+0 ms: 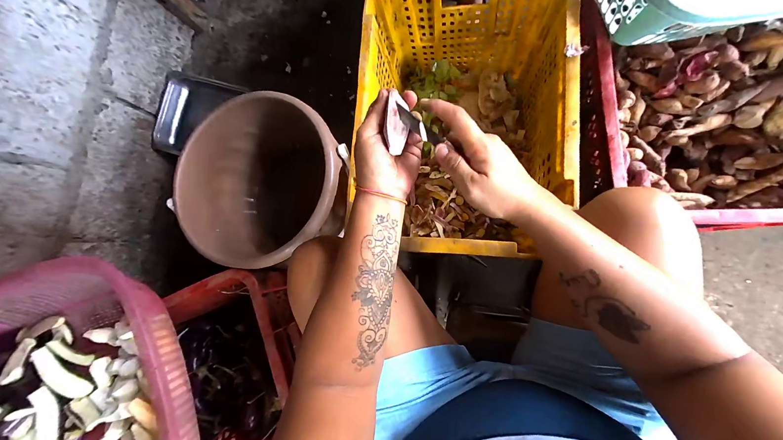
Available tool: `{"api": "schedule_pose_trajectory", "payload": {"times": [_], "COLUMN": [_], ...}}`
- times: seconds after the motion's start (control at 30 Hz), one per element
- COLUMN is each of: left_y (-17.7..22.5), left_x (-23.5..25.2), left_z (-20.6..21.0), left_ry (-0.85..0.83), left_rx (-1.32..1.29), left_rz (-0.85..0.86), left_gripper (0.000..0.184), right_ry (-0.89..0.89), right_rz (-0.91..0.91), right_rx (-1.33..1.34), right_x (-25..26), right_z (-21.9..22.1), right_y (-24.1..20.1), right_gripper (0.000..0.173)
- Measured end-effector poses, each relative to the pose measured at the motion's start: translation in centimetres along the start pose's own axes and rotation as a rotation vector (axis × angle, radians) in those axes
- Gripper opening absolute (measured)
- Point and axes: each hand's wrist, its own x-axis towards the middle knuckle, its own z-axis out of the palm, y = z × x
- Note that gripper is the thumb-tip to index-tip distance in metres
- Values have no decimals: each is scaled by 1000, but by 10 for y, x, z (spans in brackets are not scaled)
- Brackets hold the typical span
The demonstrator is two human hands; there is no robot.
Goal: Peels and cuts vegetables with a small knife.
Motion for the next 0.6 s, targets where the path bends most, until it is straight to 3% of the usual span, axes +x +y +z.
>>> {"api": "schedule_pose_trajectory", "payload": {"times": [0.2,0.6], "left_y": [2,0], "left_x": [-2,-3], "left_z": [1,3], "left_ry": [-48,22], "left_rx": [76,64], "left_rz": [-28,-15], "left_gripper": [38,45], "right_ry": [-2,52], "right_rz": [-188,-211], "right_rx": [-246,-389], "right_x": [-4,-6], "right_z": [6,16], "right_y": [-1,0], "right_gripper": [55,53]}}
